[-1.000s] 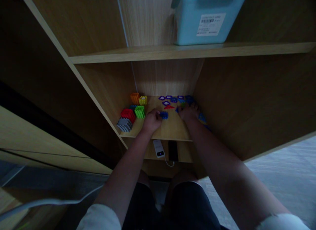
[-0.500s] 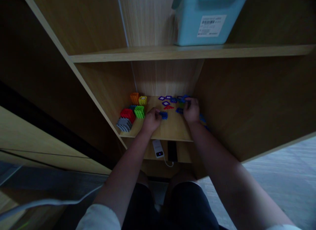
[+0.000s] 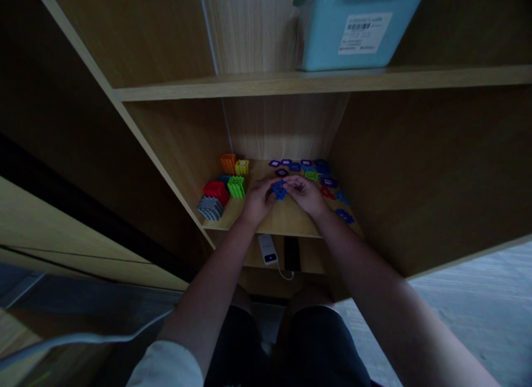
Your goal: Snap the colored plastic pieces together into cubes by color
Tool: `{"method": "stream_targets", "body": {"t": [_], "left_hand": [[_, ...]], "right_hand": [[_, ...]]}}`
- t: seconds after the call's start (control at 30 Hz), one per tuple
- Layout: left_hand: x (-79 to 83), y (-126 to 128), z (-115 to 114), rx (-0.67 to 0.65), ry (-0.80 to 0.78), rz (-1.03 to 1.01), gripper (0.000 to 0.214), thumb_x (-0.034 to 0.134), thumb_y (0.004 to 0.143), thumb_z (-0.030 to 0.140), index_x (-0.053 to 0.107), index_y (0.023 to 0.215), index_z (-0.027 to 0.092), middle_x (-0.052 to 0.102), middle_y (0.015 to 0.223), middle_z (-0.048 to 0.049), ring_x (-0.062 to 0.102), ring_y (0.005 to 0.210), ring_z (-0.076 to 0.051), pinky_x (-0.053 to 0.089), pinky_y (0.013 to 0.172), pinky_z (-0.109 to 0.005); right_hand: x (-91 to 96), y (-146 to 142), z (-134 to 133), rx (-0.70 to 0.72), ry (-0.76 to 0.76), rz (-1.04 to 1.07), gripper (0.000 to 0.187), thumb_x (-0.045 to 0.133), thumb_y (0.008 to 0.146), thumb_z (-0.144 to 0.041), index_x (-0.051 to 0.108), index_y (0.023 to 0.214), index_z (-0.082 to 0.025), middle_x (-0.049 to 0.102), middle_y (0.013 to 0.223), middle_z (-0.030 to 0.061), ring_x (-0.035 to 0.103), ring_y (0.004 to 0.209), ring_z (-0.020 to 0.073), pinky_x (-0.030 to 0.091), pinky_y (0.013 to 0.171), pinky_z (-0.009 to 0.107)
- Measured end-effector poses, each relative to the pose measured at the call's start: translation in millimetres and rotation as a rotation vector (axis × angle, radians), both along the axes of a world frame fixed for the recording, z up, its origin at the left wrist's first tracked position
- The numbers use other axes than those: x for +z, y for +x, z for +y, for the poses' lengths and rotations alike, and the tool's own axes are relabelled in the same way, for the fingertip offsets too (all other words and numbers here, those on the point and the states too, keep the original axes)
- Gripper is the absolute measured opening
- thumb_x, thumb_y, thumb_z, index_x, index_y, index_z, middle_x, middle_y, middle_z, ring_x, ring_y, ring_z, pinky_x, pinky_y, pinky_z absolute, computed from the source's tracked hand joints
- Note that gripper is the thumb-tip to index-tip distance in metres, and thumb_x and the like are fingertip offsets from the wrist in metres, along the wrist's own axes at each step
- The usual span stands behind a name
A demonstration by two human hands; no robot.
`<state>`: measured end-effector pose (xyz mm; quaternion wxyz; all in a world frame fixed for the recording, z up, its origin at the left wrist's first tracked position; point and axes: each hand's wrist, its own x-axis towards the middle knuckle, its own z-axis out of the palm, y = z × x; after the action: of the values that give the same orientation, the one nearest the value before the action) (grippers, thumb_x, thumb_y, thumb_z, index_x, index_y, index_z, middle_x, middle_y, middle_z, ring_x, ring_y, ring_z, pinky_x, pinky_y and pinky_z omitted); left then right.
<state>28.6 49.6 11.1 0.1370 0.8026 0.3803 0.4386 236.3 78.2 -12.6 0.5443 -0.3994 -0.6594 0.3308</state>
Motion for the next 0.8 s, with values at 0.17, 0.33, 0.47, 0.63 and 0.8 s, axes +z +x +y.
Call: {"method": "stream_targets", "body": {"t": [0.17, 0.33, 0.47, 0.63, 0.8], "left_hand": [[0.8, -0.7, 0.9, 0.008, -0.029, 0.036, 0.025, 0.068, 0.1, 0.016, 0.08, 0.119, 0.027, 0.08, 0.122, -0.0062, 0.07, 0.123, -0.025, 0.053, 0.115, -0.042], [1.3, -1.2, -0.1, 0.069, -0.02, 0.01, 0.023, 0.067, 0.101, 0.015, 0.082, 0.113, 0.027, 0.082, 0.117, -0.0058, 0.072, 0.118, -0.024, 0.055, 0.112, -0.041], [2.0, -1.8, -1.2, 0.133, -0.005, 0.001, 0.022, 0.068, 0.101, 0.014, 0.083, 0.113, 0.026, 0.082, 0.116, -0.0064, 0.072, 0.117, -0.025, 0.056, 0.111, -0.041], [-3.9, -0.5, 3.9, 0.132, 0.023, -0.015, 0.025, 0.068, 0.098, 0.011, 0.08, 0.117, 0.024, 0.082, 0.117, -0.0071, 0.073, 0.116, -0.026, 0.056, 0.11, -0.043], [-12.5, 1.6, 12.1, 0.249, -0.054, -0.065, 0.038, 0.062, 0.094, 0.003, 0.068, 0.129, 0.018, 0.08, 0.116, -0.0112, 0.075, 0.109, -0.026, 0.058, 0.105, -0.041]], "right_hand": [[-1.5, 3.4, 0.7, -0.037, 0.029, -0.042, 0.048, 0.074, 0.092, -0.071, 0.076, 0.11, -0.027, 0.082, 0.103, 0.0058, 0.078, 0.097, 0.0253, 0.064, 0.098, 0.046], [-1.1, 2.4, -4.3, -0.055, 0.017, -0.08, 0.048, 0.07, 0.095, -0.072, 0.076, 0.107, -0.026, 0.08, 0.098, 0.004, 0.076, 0.093, 0.024, 0.064, 0.093, 0.043], [-2.6, -0.6, -6.4, -0.009, -0.005, -0.068, 0.054, 0.083, 0.083, -0.073, 0.076, 0.11, -0.026, 0.076, 0.088, 0.0006, 0.072, 0.082, 0.0223, 0.062, 0.084, 0.04], [-6.9, 3.5, -1.3, -0.048, -0.005, -0.11, 0.058, 0.087, 0.078, -0.074, 0.078, 0.111, -0.027, 0.072, 0.082, -0.0004, 0.067, 0.077, 0.0213, 0.057, 0.076, 0.037], [-9.9, 10.7, 2.9, -0.212, 0.082, -0.245, 0.046, 0.086, 0.085, -0.065, 0.078, 0.108, -0.027, 0.077, 0.091, 0.0034, 0.069, 0.08, 0.0238, 0.056, 0.079, 0.04]]}}
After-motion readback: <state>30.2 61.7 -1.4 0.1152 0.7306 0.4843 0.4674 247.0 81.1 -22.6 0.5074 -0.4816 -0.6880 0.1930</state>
